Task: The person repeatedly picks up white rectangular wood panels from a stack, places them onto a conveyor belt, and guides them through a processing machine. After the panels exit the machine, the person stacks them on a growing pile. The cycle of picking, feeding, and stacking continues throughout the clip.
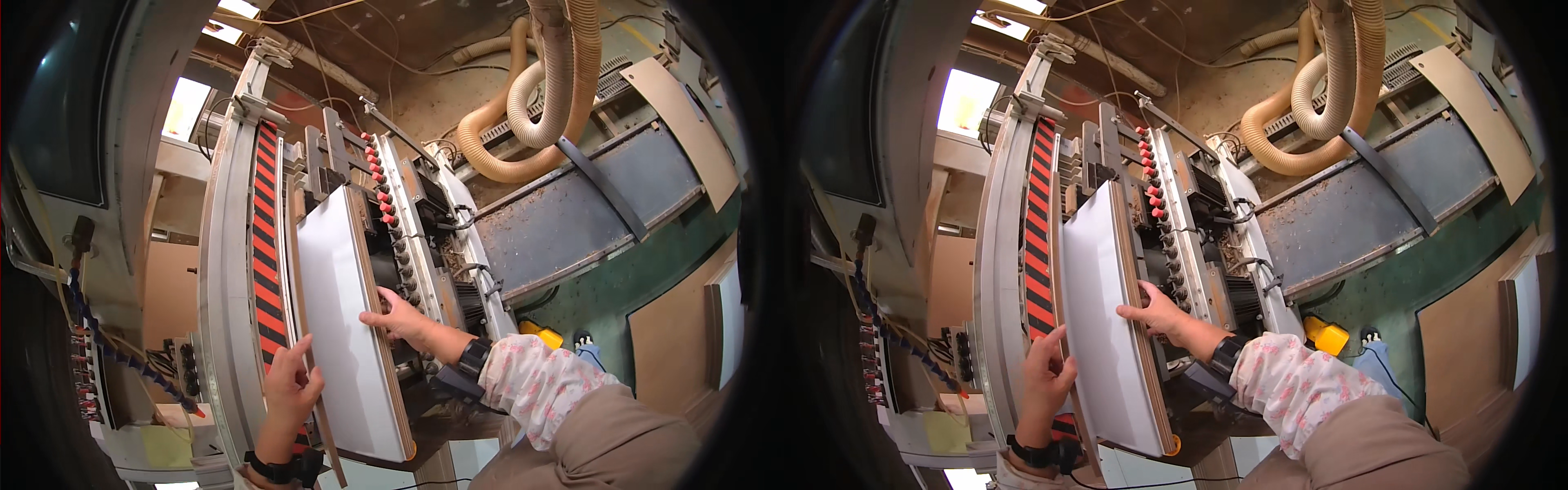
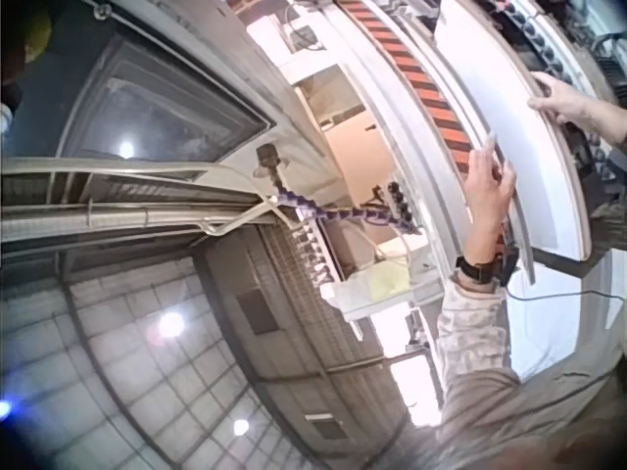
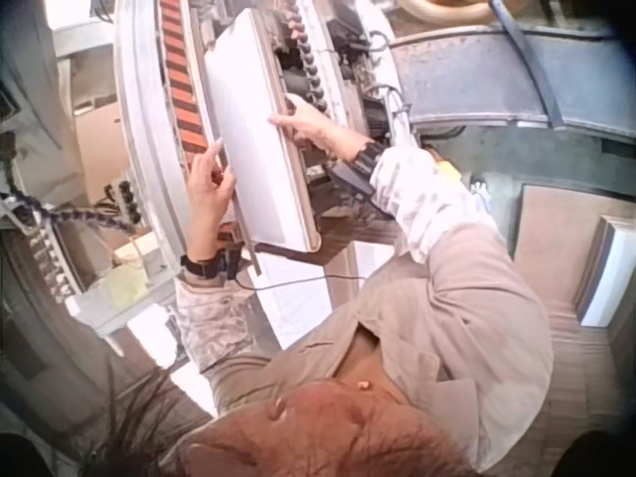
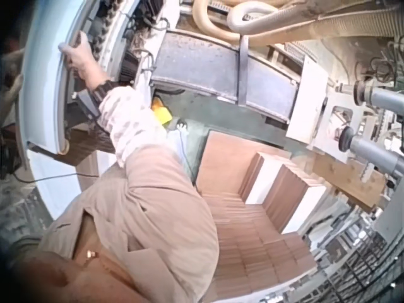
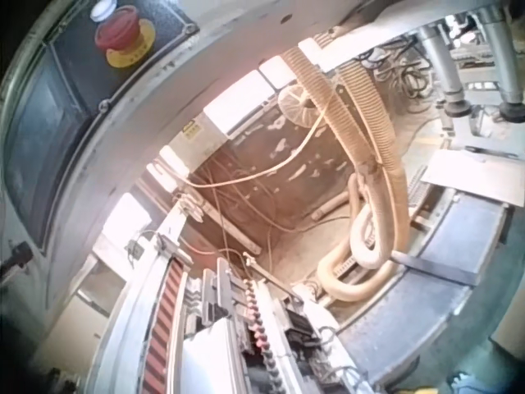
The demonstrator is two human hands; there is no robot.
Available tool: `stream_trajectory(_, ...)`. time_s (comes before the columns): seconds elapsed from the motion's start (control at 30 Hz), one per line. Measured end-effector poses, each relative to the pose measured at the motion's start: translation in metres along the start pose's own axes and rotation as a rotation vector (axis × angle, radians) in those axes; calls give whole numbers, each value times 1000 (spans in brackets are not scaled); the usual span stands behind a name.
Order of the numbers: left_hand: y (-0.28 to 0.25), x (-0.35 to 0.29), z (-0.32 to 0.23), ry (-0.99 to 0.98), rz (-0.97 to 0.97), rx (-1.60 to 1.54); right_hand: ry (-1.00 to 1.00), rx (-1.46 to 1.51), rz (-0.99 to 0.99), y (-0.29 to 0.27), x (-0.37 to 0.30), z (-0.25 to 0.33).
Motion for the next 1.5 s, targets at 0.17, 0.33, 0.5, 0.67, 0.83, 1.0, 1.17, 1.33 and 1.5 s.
stream_trajectory(0.17,12,1,-20,239,51,183,-96,-179,-191,29,6,7)
stream_trajectory(0.33,36,10,-34,466,325,489,-129,-227,-274,29,8,0)
stream_trajectory(0.5,3,6,-9,413,268,312,-52,164,96,14,-17,15)
stream_trajectory(0.67,-14,6,-10,213,260,155,0,84,64,0,-9,-7)
stream_trajectory(0.83,-7,8,-13,195,268,86,66,-175,-88,5,11,4)
stream_trajectory(1.0,6,2,-11,162,140,-26,-23,-280,-28,4,17,7)
stream_trajectory(1.17,22,13,-4,128,200,-120,-112,-46,-170,-26,-56,25)
stream_trajectory(1.33,69,1,10,401,39,130,-203,82,-361,-82,-180,53)
stream_trajectory(1.5,118,7,12,358,263,57,-422,185,-598,-124,-321,84)
Point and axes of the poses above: each hand's wrist, its own x-axis towards the middle knuckle, its own y-axis out of the palm, z = x × y, the point moved 4 cm from there along x, towards the middle knuckle, and after that the axes turned 11 degrees about -y, right-handed, at the moved point
